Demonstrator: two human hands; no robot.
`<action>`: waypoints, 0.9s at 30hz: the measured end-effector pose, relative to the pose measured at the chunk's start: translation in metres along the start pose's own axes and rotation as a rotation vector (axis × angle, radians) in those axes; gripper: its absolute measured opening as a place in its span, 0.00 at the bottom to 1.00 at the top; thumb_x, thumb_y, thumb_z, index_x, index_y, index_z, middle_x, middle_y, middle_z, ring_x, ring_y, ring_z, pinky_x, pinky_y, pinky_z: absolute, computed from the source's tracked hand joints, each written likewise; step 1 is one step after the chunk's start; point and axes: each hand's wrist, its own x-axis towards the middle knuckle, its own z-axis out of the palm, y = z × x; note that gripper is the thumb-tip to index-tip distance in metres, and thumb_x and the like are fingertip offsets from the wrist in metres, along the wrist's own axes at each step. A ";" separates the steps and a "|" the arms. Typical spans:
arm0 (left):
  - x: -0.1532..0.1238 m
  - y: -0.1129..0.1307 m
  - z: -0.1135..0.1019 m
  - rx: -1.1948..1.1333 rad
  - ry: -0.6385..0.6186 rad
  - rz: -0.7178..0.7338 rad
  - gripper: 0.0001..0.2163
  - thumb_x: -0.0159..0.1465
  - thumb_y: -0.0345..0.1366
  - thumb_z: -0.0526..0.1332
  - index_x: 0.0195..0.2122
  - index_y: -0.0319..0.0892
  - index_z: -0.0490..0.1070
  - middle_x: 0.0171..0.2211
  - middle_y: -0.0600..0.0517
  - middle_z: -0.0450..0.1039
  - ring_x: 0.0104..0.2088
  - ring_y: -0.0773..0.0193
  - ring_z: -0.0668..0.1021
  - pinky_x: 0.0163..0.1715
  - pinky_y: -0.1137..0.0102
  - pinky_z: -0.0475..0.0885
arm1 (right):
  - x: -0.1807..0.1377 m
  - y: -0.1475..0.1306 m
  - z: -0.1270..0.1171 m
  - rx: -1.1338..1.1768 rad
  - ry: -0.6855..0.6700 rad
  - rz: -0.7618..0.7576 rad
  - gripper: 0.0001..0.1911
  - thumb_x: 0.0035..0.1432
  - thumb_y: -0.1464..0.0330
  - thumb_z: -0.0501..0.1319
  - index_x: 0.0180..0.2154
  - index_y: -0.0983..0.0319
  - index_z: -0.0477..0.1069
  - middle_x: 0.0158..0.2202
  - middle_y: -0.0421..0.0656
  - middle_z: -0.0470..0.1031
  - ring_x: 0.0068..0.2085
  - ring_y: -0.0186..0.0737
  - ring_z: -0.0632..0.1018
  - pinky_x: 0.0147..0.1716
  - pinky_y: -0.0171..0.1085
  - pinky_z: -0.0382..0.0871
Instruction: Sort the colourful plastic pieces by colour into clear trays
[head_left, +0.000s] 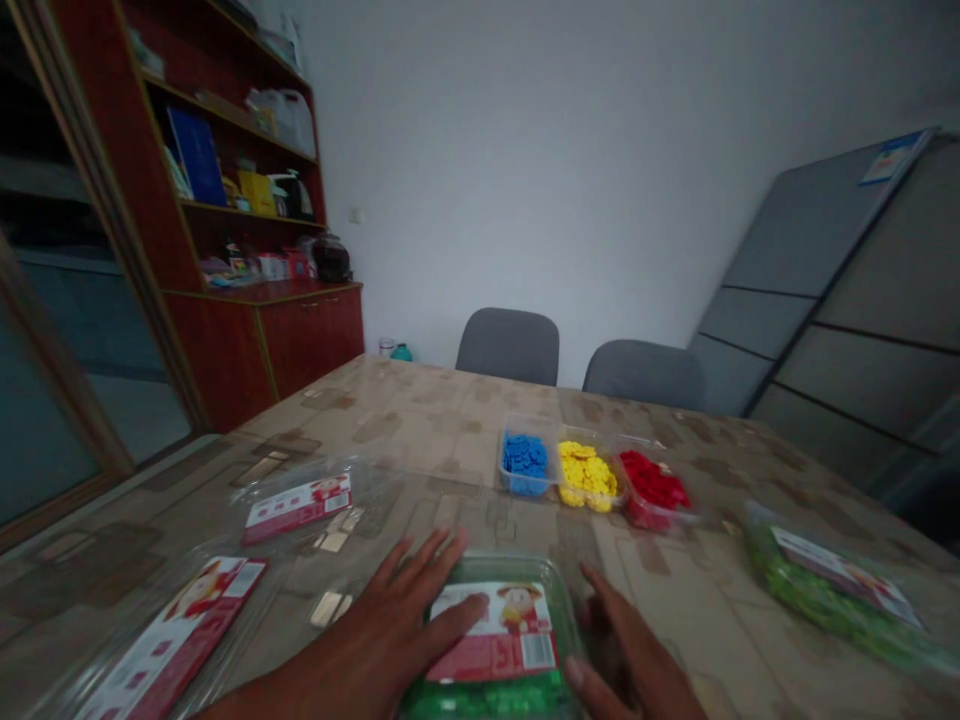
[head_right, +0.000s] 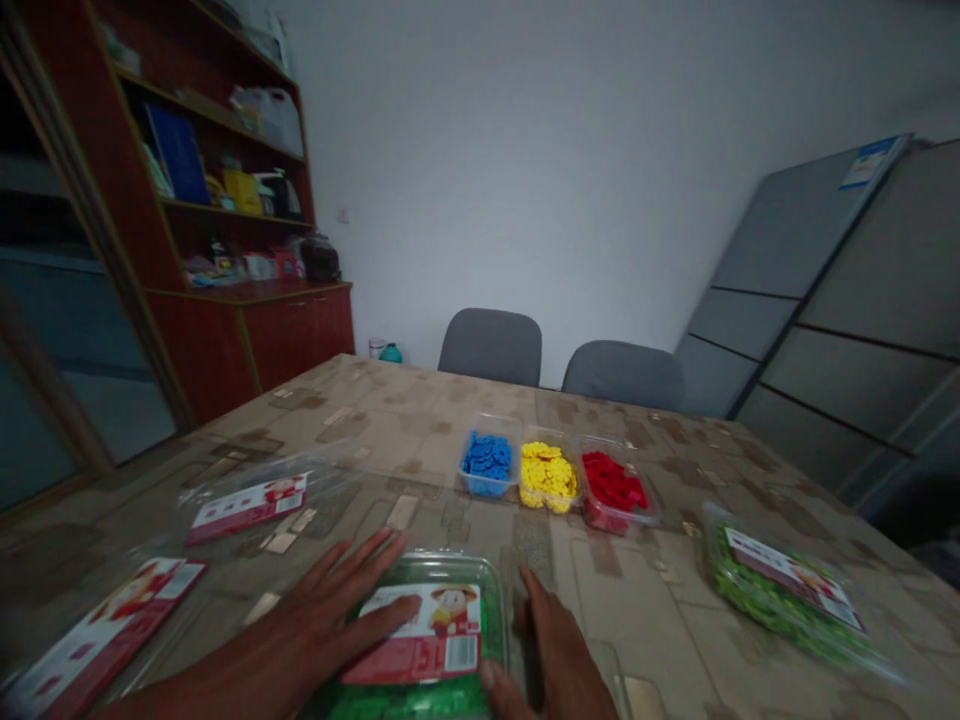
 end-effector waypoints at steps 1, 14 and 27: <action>0.000 -0.003 -0.001 -0.001 -0.014 -0.024 0.35 0.60 0.60 0.60 0.67 0.60 0.53 0.70 0.47 0.37 0.67 0.34 0.49 0.60 0.37 0.51 | 0.005 -0.007 -0.005 -0.105 -0.034 -0.090 0.41 0.53 0.49 0.64 0.64 0.58 0.61 0.58 0.55 0.71 0.56 0.61 0.71 0.52 0.50 0.68; 0.022 -0.082 0.079 0.003 0.160 0.127 0.50 0.51 0.56 0.69 0.69 0.63 0.39 0.71 0.47 0.41 0.65 0.32 0.57 0.58 0.47 0.64 | 0.046 -0.061 -0.001 -0.545 -0.534 -0.321 0.54 0.40 0.73 0.71 0.67 0.59 0.52 0.69 0.58 0.52 0.66 0.67 0.55 0.60 0.60 0.57; 0.175 0.100 0.055 -0.189 -0.018 0.417 0.48 0.44 0.53 0.72 0.65 0.41 0.56 0.68 0.36 0.46 0.66 0.33 0.53 0.59 0.46 0.61 | -0.035 0.036 -0.165 -0.733 -0.163 -0.298 0.57 0.42 0.65 0.70 0.69 0.54 0.45 0.69 0.52 0.52 0.66 0.69 0.56 0.59 0.62 0.60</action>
